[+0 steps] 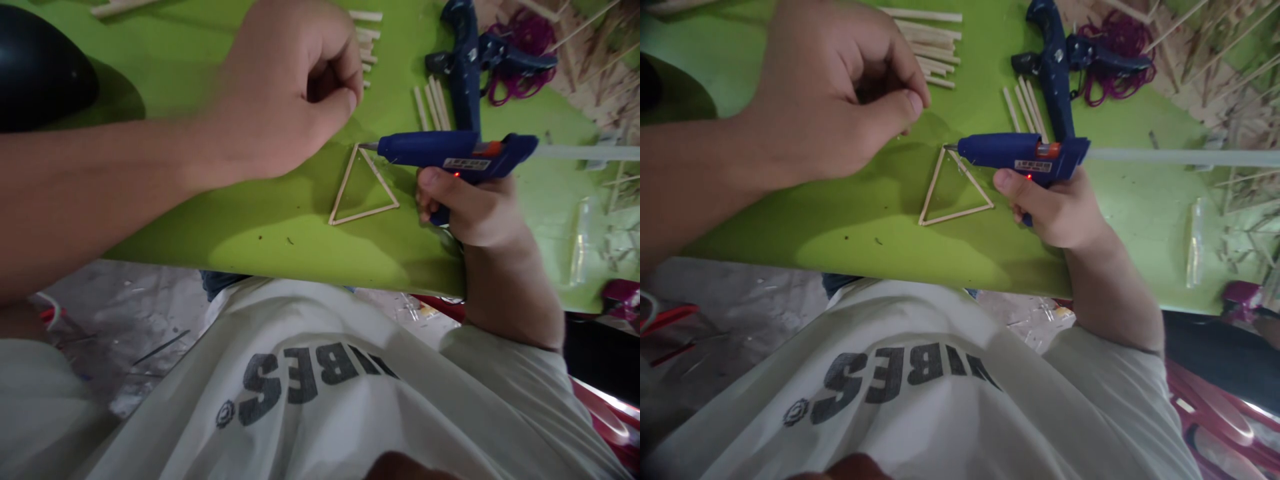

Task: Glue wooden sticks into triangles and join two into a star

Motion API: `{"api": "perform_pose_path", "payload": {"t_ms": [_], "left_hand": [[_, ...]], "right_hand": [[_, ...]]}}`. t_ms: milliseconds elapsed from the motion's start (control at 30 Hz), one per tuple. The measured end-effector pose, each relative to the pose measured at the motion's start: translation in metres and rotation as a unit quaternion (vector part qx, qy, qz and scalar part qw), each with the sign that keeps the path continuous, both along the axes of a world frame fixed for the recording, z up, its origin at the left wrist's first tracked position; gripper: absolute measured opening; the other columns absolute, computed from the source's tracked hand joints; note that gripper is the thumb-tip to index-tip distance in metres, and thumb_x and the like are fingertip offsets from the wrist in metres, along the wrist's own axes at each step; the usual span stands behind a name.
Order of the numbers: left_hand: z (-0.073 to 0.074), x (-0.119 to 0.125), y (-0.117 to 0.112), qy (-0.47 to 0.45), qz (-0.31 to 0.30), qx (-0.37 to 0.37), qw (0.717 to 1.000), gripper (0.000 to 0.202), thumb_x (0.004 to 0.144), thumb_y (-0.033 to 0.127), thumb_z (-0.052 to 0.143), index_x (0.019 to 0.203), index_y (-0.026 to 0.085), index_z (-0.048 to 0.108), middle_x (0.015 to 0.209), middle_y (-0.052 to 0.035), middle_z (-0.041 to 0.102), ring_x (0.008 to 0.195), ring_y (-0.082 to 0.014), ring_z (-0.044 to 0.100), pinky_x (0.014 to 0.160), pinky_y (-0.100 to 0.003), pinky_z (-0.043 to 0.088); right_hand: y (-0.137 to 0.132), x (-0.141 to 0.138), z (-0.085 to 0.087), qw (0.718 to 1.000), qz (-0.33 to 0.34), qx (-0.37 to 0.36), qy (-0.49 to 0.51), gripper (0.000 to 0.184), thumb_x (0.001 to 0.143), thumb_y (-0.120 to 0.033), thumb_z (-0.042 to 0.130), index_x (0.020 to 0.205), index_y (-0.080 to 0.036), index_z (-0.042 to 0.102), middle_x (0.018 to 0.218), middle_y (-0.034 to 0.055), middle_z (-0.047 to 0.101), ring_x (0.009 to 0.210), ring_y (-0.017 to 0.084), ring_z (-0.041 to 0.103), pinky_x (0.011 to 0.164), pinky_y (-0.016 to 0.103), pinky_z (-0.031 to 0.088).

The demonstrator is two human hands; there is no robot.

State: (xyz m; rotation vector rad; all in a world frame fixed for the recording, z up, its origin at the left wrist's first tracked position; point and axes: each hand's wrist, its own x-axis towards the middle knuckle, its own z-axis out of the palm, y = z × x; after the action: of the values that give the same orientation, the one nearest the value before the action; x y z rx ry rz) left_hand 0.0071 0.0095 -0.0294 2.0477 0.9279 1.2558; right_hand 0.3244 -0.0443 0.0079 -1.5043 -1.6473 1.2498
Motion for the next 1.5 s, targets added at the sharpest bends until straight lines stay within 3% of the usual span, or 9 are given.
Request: {"api": "perform_pose_path", "payload": {"t_ms": [200, 567, 967, 1133, 1300, 1500], "left_hand": [[0.004, -0.001, -0.002, 0.007, 0.005, -0.002, 1.0, 0.027, 0.092, 0.023, 0.063, 0.097, 0.01, 0.086, 0.082, -0.0039, 0.072, 0.069, -0.0097, 0.053, 0.074, -0.033, 0.041], [0.001, 0.002, -0.001, -0.014, 0.001, -0.017, 1.0, 0.024, 0.092, 0.026, 0.062, 0.095, 0.013, 0.082, 0.08, -0.0028, 0.067, 0.069, -0.0109, 0.052, 0.073, -0.033, 0.038], [0.002, 0.0, -0.002, -0.003, 0.002, -0.014, 1.0, 0.027, 0.093, 0.027, 0.062, 0.098, 0.012, 0.084, 0.084, -0.003, 0.072, 0.07, -0.0098, 0.054, 0.073, -0.032, 0.04], [0.003, 0.002, -0.002, -0.013, -0.002, -0.026, 1.0, 0.026, 0.093, 0.026, 0.063, 0.097, 0.011, 0.084, 0.082, -0.004, 0.069, 0.073, -0.0108, 0.056, 0.073, -0.033, 0.039], [0.001, 0.001, 0.0, -0.015, 0.001, -0.026, 1.0, 0.024, 0.093, 0.028, 0.064, 0.096, 0.014, 0.083, 0.083, -0.0037, 0.07, 0.072, -0.0111, 0.055, 0.074, -0.033, 0.037], [0.002, 0.0, -0.002, -0.012, -0.006, -0.032, 0.999, 0.023, 0.095, 0.026, 0.063, 0.098, 0.014, 0.083, 0.084, -0.004, 0.07, 0.073, -0.0115, 0.056, 0.073, -0.033, 0.038]], "right_hand": [[-0.001, -0.001, 0.005, 1.0, -0.001, -0.024, -0.009, 0.063, 0.09, -0.072, 0.103, 0.068, -0.023, 0.07, 0.06, -0.0008, 0.064, 0.05, 0.013, 0.06, 0.044, 0.029, 0.043], [0.001, 0.003, 0.003, 1.0, 0.022, -0.019, -0.007, 0.061, 0.094, -0.069, 0.101, 0.066, -0.024, 0.071, 0.059, -0.0015, 0.064, 0.05, 0.014, 0.059, 0.045, 0.032, 0.041], [-0.001, 0.006, 0.005, 0.999, 0.012, -0.023, -0.035, 0.064, 0.091, -0.076, 0.1, 0.068, -0.024, 0.072, 0.06, -0.0009, 0.066, 0.051, 0.014, 0.06, 0.045, 0.031, 0.04], [0.0, 0.0, 0.011, 0.998, 0.052, 0.016, -0.045, 0.056, 0.094, -0.07, 0.101, 0.076, -0.023, 0.075, 0.062, -0.0015, 0.064, 0.053, 0.012, 0.053, 0.046, 0.031, 0.037], [0.001, -0.002, 0.012, 0.997, 0.053, 0.017, -0.061, 0.056, 0.097, -0.063, 0.1, 0.071, -0.024, 0.07, 0.058, -0.0021, 0.063, 0.049, 0.012, 0.053, 0.043, 0.029, 0.037], [0.0, 0.0, 0.011, 0.997, 0.055, 0.016, -0.06, 0.059, 0.095, -0.067, 0.1, 0.069, -0.023, 0.07, 0.058, -0.0017, 0.064, 0.049, 0.012, 0.055, 0.043, 0.028, 0.04]]}}
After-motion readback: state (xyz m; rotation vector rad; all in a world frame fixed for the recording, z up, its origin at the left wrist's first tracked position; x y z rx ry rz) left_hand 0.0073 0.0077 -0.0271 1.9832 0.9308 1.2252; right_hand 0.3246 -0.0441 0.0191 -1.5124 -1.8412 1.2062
